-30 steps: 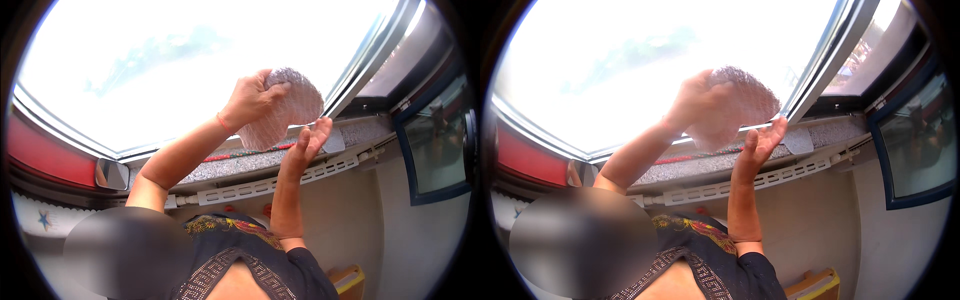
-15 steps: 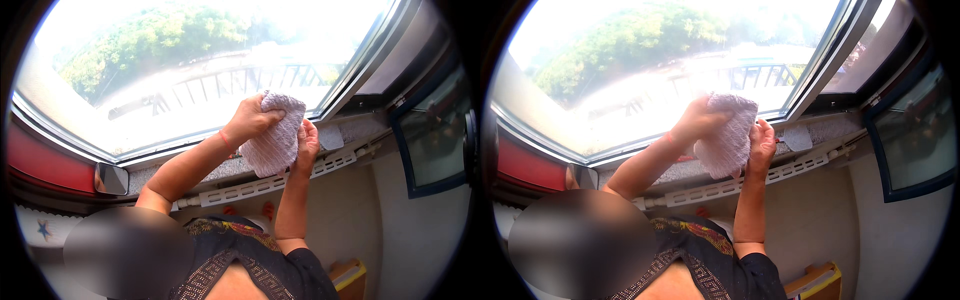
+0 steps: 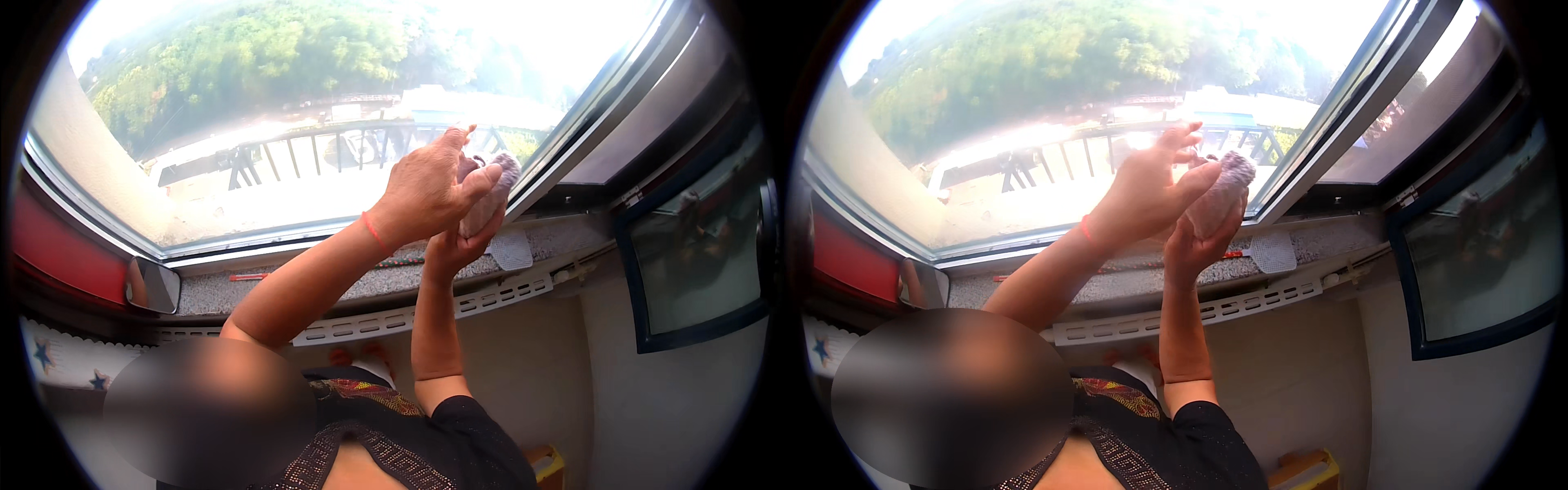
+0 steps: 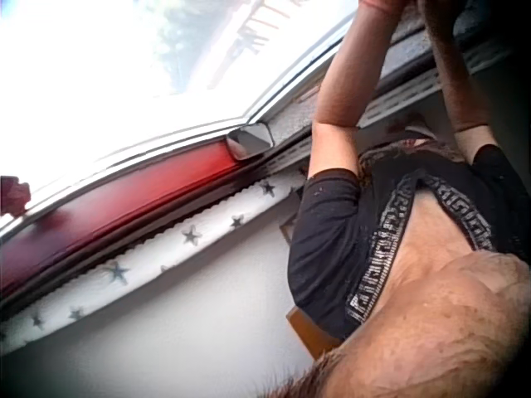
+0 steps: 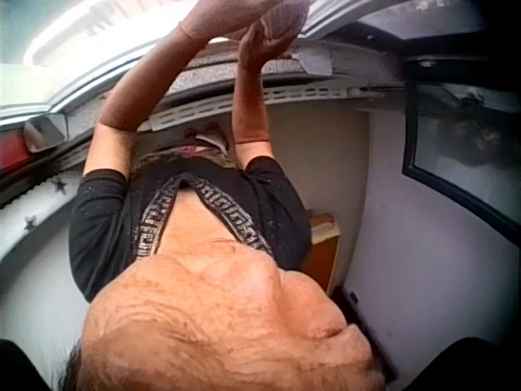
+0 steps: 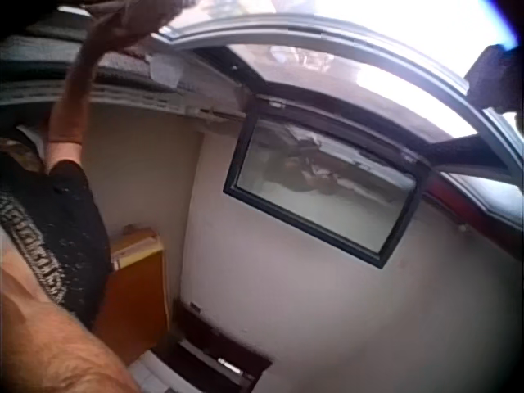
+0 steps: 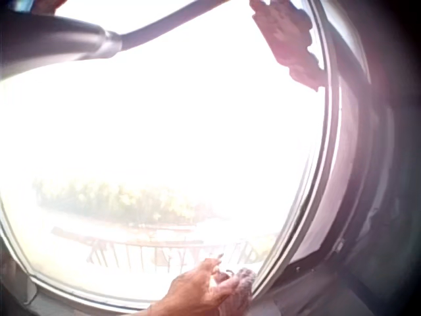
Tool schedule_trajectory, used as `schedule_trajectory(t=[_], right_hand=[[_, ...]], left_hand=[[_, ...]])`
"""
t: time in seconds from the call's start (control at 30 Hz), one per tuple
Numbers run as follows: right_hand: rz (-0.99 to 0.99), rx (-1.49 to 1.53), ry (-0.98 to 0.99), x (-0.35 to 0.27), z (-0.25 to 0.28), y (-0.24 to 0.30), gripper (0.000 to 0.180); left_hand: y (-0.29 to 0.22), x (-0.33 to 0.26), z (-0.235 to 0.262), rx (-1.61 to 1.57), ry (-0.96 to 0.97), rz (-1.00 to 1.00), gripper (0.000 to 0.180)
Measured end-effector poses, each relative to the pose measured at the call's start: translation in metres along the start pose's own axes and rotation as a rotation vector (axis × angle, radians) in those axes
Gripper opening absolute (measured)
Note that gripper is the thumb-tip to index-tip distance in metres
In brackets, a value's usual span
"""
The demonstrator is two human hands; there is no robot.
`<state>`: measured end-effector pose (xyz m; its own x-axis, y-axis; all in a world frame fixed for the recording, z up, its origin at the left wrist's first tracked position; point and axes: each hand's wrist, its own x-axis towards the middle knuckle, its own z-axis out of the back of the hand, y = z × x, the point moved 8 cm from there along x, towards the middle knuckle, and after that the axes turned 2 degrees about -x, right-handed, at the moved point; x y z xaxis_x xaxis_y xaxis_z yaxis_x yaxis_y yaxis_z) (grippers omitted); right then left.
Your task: The person wipes a radiator and then a window with a cloth.
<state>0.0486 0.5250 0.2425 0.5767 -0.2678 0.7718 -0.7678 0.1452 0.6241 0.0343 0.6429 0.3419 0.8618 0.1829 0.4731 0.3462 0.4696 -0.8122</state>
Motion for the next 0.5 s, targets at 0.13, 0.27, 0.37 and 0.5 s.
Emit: schedule_trajectory(t=[0.13,0.27,0.37,0.5], right_hand=[[0.059,-0.084,-0.342,0.043,0.038,-0.026,0.063],[0.108,0.089,-0.434,0.08,0.043,-0.014,0.065],[0.062,-0.021,-0.401,0.071,0.038,-0.011,0.065],[0.016,-0.015,-0.32,0.071,0.051,-0.008,0.063]], left_hand=[[0.002,-0.031,0.035,-0.102,-0.06,0.108,0.044],[0.024,-0.059,-0.019,-0.257,0.29,0.11,0.043],[0.008,-0.052,-0.055,-0.49,0.291,0.03,0.058],[-0.009,-0.03,-0.084,-0.596,0.237,-0.158,0.079]])
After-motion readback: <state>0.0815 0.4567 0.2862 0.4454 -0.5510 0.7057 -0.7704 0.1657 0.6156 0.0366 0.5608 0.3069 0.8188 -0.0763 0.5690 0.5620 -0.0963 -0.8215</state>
